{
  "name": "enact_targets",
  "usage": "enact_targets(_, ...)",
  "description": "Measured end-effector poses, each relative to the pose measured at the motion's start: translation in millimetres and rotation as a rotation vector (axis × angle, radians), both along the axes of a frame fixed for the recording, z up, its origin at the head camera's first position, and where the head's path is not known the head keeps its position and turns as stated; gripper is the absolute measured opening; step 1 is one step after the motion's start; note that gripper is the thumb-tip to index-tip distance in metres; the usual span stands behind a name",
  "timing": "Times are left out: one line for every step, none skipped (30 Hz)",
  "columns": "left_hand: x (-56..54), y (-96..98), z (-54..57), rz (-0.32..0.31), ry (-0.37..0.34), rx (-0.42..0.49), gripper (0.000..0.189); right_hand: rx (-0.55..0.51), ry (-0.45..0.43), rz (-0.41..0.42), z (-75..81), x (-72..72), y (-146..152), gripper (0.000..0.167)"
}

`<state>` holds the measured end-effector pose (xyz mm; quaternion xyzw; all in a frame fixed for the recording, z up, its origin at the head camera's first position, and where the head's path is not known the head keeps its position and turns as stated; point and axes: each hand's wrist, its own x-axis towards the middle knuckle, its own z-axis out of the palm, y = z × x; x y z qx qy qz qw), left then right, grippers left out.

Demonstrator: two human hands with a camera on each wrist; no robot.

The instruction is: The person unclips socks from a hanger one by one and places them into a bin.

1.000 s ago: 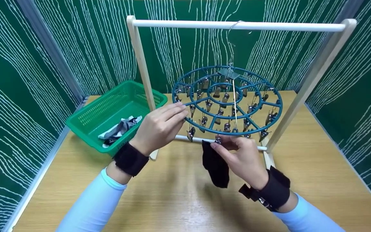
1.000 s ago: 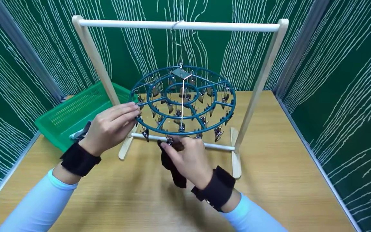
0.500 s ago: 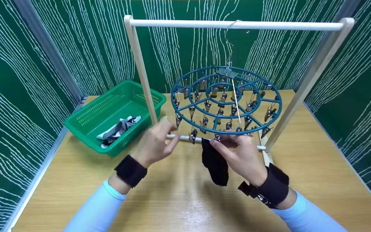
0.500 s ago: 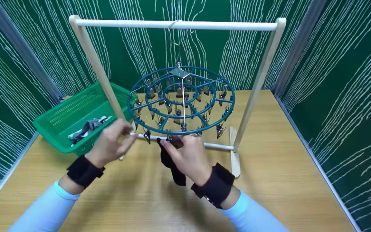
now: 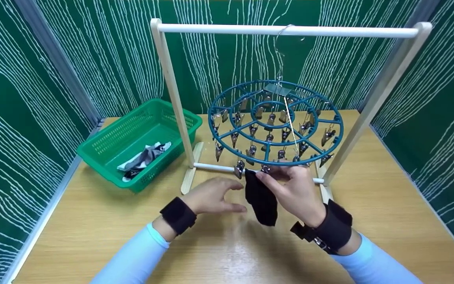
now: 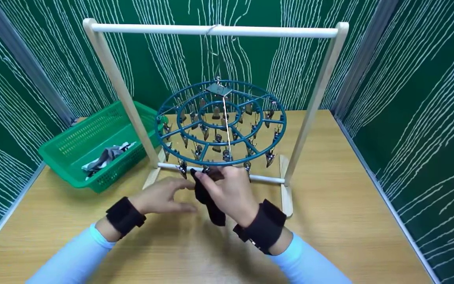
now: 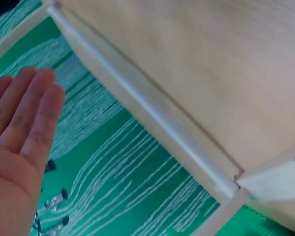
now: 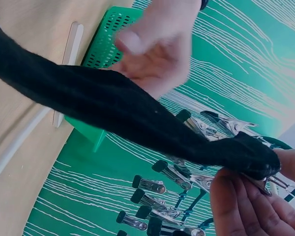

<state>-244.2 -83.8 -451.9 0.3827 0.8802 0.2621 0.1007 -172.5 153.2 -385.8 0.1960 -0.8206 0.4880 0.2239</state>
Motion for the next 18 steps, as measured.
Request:
enact_targets(0.1, 2.5, -2.3, -0.002, -0.026, -0.002, 0.071, 0.0, 0.0, -0.001, -0.3, -0.2, 0, 0.005)
enact_targets(0.1, 5.0, -4.6, -0.005, -0.048, 0.012, 0.07, -0.001, -0.002, -0.003, -0.6, -0.2, 0, 0.004)
enact_targets(0.3, 7.5, -6.8, -0.006, -0.079, 0.041, 0.068, -0.003, -0.002, -0.003, -0.8, -0.4, 0, 0.005)
enact_targets(0.6, 10.3, -8.4, -0.003, -0.117, 0.077, 0.065, -0.006, -0.001, -0.004, -1.1, -0.5, 0, 0.004)
enact_targets(1.1, 13.2, -9.8, -0.001, -0.154, 0.117, 0.061, -0.007, 0.004, -0.005, -1.5, -0.7, 1, 0.004)
enact_targets(1.4, 16.4, -11.3, -0.002, -0.19, 0.163, 0.058, -0.01, 0.012, -0.006, -2.0, -0.9, 1, 0.004)
enact_targets(1.9, 19.3, -12.5, -0.003, -0.227, 0.211, 0.054, -0.01, 0.023, -0.008, -2.4, -1.0, 1, 0.003)
enact_targets(2.5, 22.2, -13.4, -0.001, -0.256, 0.253, 0.052, -0.011, 0.034, -0.01, -2.9, -1.1, 1, 0.003)
enact_targets(3.2, 25.1, -14.2, 0.0, -0.282, 0.291, 0.049, -0.012, 0.045, -0.011, -3.4, -1.3, 1, 0.003)
enact_targets(3.9, 27.8, -14.7, -0.001, -0.296, 0.323, 0.047, -0.014, 0.055, -0.011, -3.9, -1.4, 1, 0.004)
enact_targets(4.5, 30.4, -15.0, -0.001, -0.305, 0.35, 0.045, -0.016, 0.063, -0.012, -4.4, -1.7, 0, 0.004)
enact_targets(5.1, 32.7, -15.0, 0.0, -0.312, 0.374, 0.042, -0.021, 0.064, -0.011, -4.7, -1.8, 0, 0.004)
enact_targets(5.9, 34.5, -14.4, 0.008, -0.32, 0.39, 0.039, -0.027, 0.063, -0.01, -5.0, -2.0, 0, 0.004)
enact_targets(6.6, 36.0, -13.7, 0.015, -0.32, 0.401, 0.036, -0.031, 0.06, -0.008, -5.3, -2.0, 0, 0.004)
enact_targets(7.2, 37.4, -12.9, 0.022, -0.321, 0.412, 0.034, -0.036, 0.059, -0.007, -5.7, -2.1, 0, 0.004)
enact_targets(7.5, 38.4, -11.8, 0.031, -0.324, 0.423, 0.032, -0.041, 0.058, -0.007, -6.0, -2.2, 0, 0.004)
enact_targets(7.7, 39.1, -10.7, 0.044, -0.33, 0.434, 0.03, -0.047, 0.058, -0.009, -6.4, -2.4, 0, 0.005)
enact_targets(7.7, 39.5, -9.8, 0.056, -0.336, 0.445, 0.029, -0.05, 0.061, -0.01, -6.6, -2.6, 0, 0.005)
